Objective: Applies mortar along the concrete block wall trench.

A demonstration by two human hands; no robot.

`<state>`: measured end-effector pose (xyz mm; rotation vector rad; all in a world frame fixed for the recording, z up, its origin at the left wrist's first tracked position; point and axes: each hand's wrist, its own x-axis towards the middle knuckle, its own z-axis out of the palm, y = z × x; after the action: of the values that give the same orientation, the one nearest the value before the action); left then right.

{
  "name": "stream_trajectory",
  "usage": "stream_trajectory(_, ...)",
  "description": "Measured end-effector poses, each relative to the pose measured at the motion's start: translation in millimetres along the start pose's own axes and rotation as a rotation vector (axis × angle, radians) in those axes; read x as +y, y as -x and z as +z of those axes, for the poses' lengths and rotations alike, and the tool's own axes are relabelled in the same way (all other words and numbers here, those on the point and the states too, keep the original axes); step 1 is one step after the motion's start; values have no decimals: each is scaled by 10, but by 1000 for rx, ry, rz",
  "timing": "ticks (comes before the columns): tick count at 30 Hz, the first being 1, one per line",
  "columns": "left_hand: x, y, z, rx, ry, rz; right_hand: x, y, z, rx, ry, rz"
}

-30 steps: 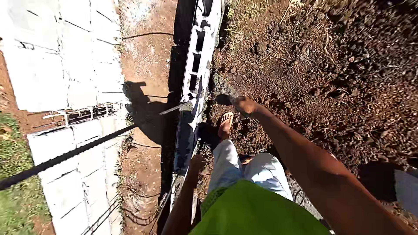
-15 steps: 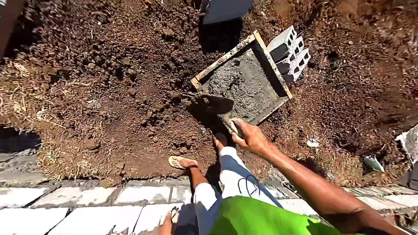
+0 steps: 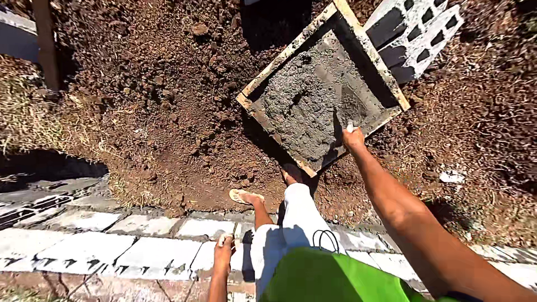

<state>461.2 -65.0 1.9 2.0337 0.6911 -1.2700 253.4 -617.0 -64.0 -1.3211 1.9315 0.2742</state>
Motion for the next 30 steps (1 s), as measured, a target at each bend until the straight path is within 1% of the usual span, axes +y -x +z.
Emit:
stream_trajectory(2,-133,17,89,-14,-10,-23,343,20,-27,6,1,84)
stream_trajectory(4,-305,0,160,-43,-22,-27,635,-43,56,-39,47,124)
stream_trajectory(5,-397,13,191,-52,-20,-37,701,-82,118,-74,89,128)
stream_trajectory(6,-479,33,208,-52,-18,-54,674,-94,201,-111,124,122)
stream_trajectory(9,-708,76,182,-29,-15,-91,234,-194,557,-161,124,62)
stream_trajectory(11,-847,106,151,-8,-6,-115,-258,-357,705,-156,124,-39)
stream_trajectory(13,-954,148,112,26,9,-146,-834,-471,816,-187,162,-150)
stream_trajectory(15,-1075,192,101,63,42,-177,-1325,-476,942,-230,182,-226)
stream_trajectory(16,-1132,203,112,76,56,-188,-1502,-462,1005,-266,168,-255)
stream_trajectory(17,-1180,226,128,81,65,-202,-1601,-453,1068,-310,127,-267)
stream_trajectory(19,-1240,287,178,78,76,-211,-1608,-481,1144,-418,-12,-279)
stream_trajectory(22,-1226,399,313,56,100,-188,-1516,-510,991,-567,-226,-298)
stream_trajectory(24,-1300,469,319,68,115,-141,-1412,-393,829,-636,-306,-292)
stream_trajectory(27,-1516,512,254,74,233,-68,-1329,-61,573,-655,-282,-302)
stream_trajectory(30,-1578,555,272,84,296,-46,-1143,236,270,-636,-169,-363)
